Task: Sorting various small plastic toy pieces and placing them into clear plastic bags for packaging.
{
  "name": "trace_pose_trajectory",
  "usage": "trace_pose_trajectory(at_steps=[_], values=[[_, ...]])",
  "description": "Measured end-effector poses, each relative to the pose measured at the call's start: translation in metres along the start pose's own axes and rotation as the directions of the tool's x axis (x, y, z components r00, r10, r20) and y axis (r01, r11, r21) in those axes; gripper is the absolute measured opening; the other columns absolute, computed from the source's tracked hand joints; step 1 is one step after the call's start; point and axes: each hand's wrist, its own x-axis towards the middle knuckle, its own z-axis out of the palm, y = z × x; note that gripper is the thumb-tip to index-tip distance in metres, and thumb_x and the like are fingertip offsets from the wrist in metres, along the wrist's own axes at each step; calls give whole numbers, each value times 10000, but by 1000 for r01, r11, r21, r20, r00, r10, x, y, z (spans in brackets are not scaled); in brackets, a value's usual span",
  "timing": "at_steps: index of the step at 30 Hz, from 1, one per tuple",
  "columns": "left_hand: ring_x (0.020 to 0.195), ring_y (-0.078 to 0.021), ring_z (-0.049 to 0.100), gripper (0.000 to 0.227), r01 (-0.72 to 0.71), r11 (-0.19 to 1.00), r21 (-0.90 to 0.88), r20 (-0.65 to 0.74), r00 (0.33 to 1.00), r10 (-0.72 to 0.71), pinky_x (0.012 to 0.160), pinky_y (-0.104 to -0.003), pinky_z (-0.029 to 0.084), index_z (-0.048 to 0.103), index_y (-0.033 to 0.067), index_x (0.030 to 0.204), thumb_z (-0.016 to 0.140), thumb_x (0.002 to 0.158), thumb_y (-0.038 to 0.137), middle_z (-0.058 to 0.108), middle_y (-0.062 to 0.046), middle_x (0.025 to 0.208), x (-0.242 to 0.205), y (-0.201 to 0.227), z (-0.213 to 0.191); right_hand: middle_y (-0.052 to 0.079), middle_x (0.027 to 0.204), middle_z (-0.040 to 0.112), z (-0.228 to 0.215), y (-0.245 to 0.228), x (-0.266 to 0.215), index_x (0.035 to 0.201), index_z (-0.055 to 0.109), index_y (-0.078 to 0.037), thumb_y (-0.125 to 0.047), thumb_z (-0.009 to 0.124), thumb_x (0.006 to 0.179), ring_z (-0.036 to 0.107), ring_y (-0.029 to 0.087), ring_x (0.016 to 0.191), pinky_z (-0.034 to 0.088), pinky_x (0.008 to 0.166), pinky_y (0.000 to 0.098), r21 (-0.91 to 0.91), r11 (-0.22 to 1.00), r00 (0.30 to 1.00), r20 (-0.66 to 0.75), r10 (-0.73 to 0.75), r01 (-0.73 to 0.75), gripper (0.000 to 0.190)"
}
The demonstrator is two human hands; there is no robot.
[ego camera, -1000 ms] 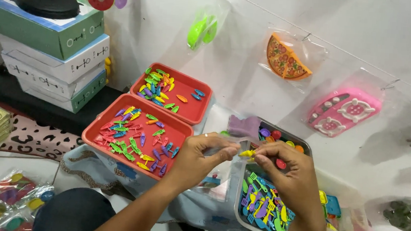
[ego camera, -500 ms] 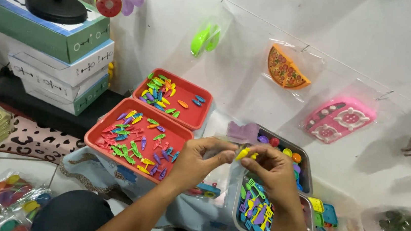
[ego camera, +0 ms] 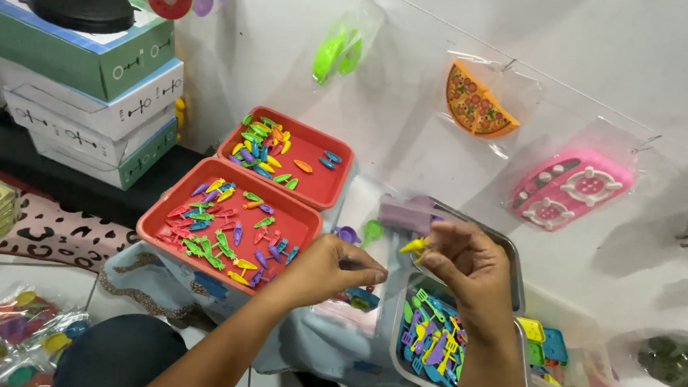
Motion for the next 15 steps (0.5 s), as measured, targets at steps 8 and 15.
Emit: trace_pose_trajectory(at_steps=[8,15], values=[[812,-169,769,186,55,998,4,12,998,-55,762,-320,614,834,115,984,791,807,152,808,-94,795,3,-3,-1,143,936,754,5,3,2,1212,701,22,-84,804,806,723,185,853,588,805,351,-18,998,992,115,58,-56,433],[836,-147,750,204,43,998,-35,8,999,-42,778,-324,617,840,116,998,811,797,131,814,-108,819,2,8,-7,112,785,762,23,-1,1,881,797,-14,31,830,793,682,135,714,554,652,294,-75,996,988,146,49,-39,104]])
